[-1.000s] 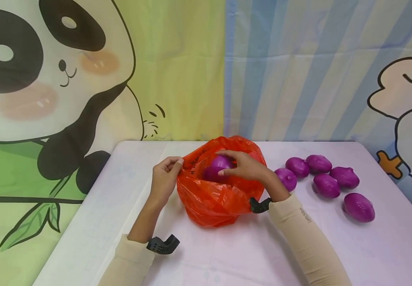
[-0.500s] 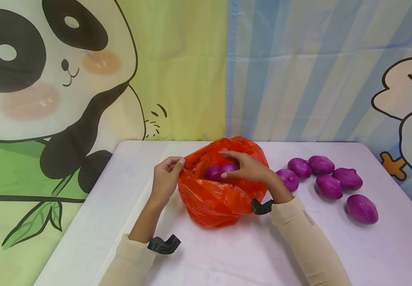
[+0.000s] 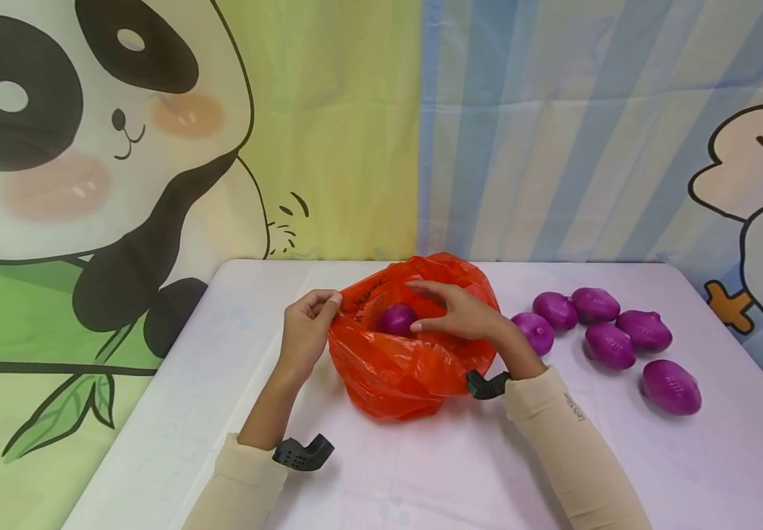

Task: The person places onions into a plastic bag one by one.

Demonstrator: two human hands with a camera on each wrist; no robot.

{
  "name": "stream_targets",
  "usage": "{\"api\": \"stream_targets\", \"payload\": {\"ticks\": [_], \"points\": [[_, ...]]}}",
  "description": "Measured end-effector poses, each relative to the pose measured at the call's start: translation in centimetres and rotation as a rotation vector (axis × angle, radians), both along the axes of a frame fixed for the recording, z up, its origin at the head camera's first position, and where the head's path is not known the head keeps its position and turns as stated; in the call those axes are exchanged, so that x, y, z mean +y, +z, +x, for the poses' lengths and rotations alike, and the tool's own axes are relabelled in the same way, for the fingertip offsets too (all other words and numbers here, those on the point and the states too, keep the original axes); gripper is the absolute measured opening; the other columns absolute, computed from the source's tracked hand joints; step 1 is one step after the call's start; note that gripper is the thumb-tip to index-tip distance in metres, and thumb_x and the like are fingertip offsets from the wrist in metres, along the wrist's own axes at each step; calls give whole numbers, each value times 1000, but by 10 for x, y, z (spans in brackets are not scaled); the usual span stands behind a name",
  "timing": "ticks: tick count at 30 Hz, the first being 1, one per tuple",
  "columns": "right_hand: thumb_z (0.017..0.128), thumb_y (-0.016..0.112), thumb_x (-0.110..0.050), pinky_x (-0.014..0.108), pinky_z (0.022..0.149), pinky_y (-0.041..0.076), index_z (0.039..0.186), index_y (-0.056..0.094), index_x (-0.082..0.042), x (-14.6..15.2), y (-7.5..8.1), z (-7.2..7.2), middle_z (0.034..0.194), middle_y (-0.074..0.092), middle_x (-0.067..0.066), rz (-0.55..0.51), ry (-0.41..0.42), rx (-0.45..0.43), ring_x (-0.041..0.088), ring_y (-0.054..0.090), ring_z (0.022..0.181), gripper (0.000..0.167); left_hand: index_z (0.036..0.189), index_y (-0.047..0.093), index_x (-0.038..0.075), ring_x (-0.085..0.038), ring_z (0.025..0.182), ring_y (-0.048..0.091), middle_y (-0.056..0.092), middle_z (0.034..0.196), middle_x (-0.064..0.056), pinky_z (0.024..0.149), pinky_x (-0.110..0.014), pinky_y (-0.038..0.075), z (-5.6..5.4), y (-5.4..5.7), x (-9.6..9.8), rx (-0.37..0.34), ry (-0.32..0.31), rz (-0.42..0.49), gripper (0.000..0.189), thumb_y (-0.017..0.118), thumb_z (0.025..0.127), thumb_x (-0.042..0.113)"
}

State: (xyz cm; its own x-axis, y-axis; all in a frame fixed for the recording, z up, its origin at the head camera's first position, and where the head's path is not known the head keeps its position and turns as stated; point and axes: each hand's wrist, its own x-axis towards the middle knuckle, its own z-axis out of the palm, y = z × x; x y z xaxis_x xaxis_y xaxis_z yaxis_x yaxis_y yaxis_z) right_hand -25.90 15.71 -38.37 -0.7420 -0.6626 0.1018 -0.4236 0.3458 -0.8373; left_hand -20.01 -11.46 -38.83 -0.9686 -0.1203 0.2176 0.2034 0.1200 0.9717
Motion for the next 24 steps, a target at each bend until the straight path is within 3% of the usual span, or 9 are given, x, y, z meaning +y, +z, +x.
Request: {"api": "stream_targets", "payload": {"ticks": [6,13,24], "points": [[85,77,-25,53,101,39,142,49,-10,4,4,3,142,50,10,45,-37,13,31,45,131,65,102,72,4,-21,76,58,67,87,-10,66,-25,50,1,1,-1,26,2,-3,18,61,97,18],[86,76,-20,55,98,41,140,51,-8,7,11,5,136,55,11,26,-41,-5,33,50,126,61,102,71,3,-20,75,58,67,86,-9,65,-24,50,0,1,-1,17,7,1,18,60,97,16],[86,75,-18,53,95,44,138,53,-7,14,22,12,131,59,11,65,-40,62,32,53,121,57,103,71,3,-21,75,58,66,85,-12,65,-24,51,0,1,-3,13,7,11,20,61,97,18]]}}
